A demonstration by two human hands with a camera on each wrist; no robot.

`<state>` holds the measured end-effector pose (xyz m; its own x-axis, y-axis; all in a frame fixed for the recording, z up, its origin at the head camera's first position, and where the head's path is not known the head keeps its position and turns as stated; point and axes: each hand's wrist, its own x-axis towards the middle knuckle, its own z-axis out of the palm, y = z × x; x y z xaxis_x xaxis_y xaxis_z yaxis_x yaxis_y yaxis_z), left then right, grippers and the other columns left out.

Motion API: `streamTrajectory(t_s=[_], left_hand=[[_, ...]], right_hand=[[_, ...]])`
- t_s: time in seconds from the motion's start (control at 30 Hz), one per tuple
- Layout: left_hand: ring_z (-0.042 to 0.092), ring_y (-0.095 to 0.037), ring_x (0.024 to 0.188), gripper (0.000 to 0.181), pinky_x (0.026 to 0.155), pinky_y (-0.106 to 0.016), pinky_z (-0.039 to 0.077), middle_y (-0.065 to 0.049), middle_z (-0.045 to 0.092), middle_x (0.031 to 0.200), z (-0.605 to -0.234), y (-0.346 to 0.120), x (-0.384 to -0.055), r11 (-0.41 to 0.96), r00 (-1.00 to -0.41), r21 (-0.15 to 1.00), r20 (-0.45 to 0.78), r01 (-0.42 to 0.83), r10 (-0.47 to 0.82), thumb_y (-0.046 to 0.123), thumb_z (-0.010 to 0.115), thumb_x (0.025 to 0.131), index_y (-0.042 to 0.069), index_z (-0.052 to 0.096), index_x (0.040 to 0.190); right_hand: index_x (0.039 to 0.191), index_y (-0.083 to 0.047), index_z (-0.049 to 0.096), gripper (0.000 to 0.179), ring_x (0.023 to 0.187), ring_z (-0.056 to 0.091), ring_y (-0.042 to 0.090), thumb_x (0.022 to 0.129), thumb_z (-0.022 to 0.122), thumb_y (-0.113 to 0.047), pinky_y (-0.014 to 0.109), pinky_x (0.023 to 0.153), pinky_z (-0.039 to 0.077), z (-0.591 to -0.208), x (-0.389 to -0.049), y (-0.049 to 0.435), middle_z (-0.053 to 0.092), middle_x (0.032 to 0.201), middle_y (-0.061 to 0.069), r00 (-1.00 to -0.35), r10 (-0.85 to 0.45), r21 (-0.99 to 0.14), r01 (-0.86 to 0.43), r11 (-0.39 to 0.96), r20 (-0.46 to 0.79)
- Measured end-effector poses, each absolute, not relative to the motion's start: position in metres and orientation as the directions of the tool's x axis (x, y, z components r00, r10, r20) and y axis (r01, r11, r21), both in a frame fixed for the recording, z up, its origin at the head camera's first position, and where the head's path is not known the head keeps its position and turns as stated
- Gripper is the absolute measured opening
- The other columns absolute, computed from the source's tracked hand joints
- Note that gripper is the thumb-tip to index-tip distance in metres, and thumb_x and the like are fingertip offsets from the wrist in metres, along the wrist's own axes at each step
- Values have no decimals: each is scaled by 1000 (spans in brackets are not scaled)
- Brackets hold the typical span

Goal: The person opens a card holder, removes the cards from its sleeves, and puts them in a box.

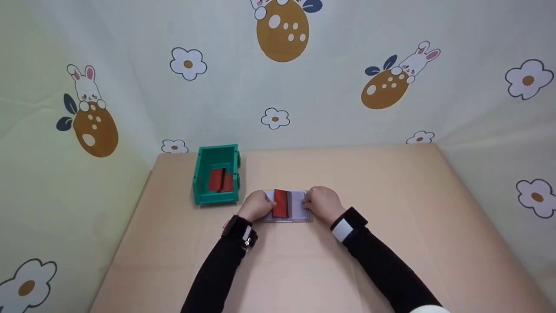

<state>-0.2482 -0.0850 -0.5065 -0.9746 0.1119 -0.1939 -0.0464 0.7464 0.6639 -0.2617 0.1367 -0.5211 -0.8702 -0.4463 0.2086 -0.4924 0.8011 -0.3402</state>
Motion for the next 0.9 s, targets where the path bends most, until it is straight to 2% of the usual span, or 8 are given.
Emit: streamTrajectory(t_s=[0.47, 0.73, 0.9], left_hand=[[39, -14, 52, 42, 49, -26, 31, 3, 36, 55, -509, -89, -247, 697, -981, 716, -158, -34, 115, 12, 61, 90, 15, 40, 54], [46, -20, 65, 25, 60, -30, 37, -4, 46, 68, -501, -93, -246, 718, -984, 694, -160, -53, 83, 11, 60, 91, 9, 49, 69], [43, -18, 61, 36, 57, -28, 34, -1, 42, 63, -497, -98, -246, 704, -985, 708, -158, -63, 71, 12, 59, 92, 12, 43, 61]], right_hand=[[87, -9, 81, 10, 83, 69, 24, 77, 83, -11, 40, 75, 54, -521, -262, 137, 74, 87, 5, -880, -433, -351, -474, 807, 195], [86, -10, 81, 9, 81, 69, 25, 77, 82, -10, 41, 73, 54, -520, -261, 138, 73, 85, 5, -871, -443, -349, -491, 798, 212], [86, -9, 81, 8, 80, 68, 25, 78, 82, -9, 41, 73, 53, -520, -261, 137, 73, 84, 5, -869, -448, -349, -495, 796, 210]])
